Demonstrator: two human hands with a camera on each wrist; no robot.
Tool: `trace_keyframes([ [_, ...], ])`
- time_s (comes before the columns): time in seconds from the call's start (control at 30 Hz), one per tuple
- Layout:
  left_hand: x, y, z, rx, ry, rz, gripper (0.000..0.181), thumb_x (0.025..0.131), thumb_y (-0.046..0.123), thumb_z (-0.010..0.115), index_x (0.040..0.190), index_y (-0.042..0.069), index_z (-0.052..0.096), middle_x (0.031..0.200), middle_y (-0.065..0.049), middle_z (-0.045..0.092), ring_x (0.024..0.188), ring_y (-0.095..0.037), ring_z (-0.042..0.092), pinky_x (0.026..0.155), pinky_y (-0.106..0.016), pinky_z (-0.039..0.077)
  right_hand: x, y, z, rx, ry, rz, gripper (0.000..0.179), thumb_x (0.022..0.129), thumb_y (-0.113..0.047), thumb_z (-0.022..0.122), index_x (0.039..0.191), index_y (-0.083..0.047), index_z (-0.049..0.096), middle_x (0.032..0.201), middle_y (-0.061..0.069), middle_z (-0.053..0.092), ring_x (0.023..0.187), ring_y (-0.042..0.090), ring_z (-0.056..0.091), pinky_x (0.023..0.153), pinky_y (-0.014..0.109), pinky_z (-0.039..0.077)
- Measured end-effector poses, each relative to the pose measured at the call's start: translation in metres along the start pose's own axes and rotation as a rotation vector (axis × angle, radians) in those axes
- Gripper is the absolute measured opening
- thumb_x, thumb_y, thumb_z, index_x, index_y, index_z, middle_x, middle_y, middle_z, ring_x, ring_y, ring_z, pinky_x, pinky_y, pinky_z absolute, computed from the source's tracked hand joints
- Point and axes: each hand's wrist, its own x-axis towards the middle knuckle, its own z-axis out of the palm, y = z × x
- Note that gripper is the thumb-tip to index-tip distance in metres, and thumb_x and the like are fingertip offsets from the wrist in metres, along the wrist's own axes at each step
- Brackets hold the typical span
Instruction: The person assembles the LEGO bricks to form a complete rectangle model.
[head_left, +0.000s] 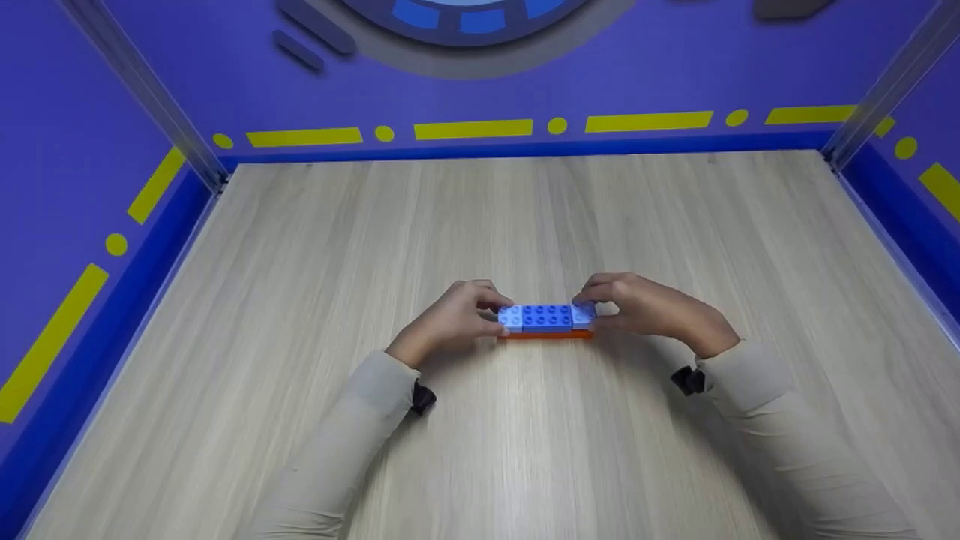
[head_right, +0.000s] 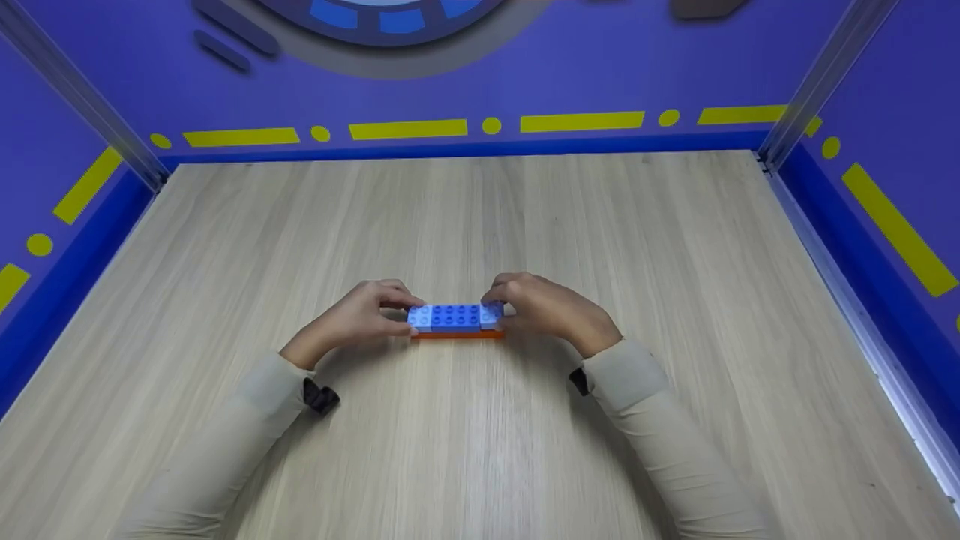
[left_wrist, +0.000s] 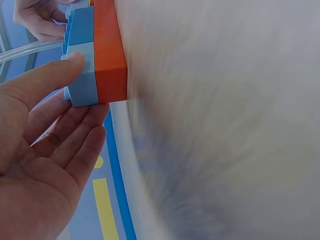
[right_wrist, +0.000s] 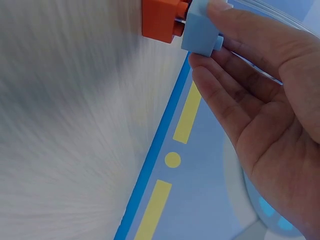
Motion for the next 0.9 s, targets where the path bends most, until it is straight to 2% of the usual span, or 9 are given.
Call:
trace_keyframes([
  [0.33, -0.0004, 0.0007, -0.0003, 0.007, -0.010, 0.001, 0.037, 0.079, 0.008, 0.077, 0.115, 0.004, 0.070, 0.102, -0.004, 0.065, 0.099, -0.018, 0.061, 0.094, -0.032, 0.050, -0.0003, -0.0002, 0.0014, 0.012, 0.003, -0.003, 0.029, 0.082, 0.000, 0.072, 0.111, -0.002, 0.070, 0.108, 0.008, 0.066, 0.103, 0.022, 0.065, 0.085, 0.037, 0.055],
  [0.57, -0.0011, 0.0017, -0.0004, 0.006, -0.018, -0.009, 0.037, 0.080, 0.009, 0.076, 0.116, 0.005, 0.069, 0.104, -0.004, 0.064, 0.100, -0.018, 0.061, 0.089, -0.031, 0.051, -0.0008, -0.0003, 0.0029, 0.014, 0.006, 0.002, 0.029, 0.082, -0.003, 0.072, 0.111, -0.002, 0.070, 0.108, 0.008, 0.067, 0.102, 0.021, 0.066, 0.085, 0.036, 0.055],
  [0.9, -0.0016, 0.0029, 0.0008, 0.036, -0.018, -0.022, 0.039, 0.081, 0.012, 0.076, 0.118, 0.006, 0.069, 0.106, -0.003, 0.063, 0.099, -0.016, 0.059, 0.088, -0.029, 0.050, -0.0013, -0.0023, 0.0024, 0.004, 0.015, 0.004, 0.029, 0.081, -0.002, 0.073, 0.111, -0.002, 0.070, 0.104, 0.008, 0.066, 0.100, 0.021, 0.066, 0.082, 0.036, 0.056],
])
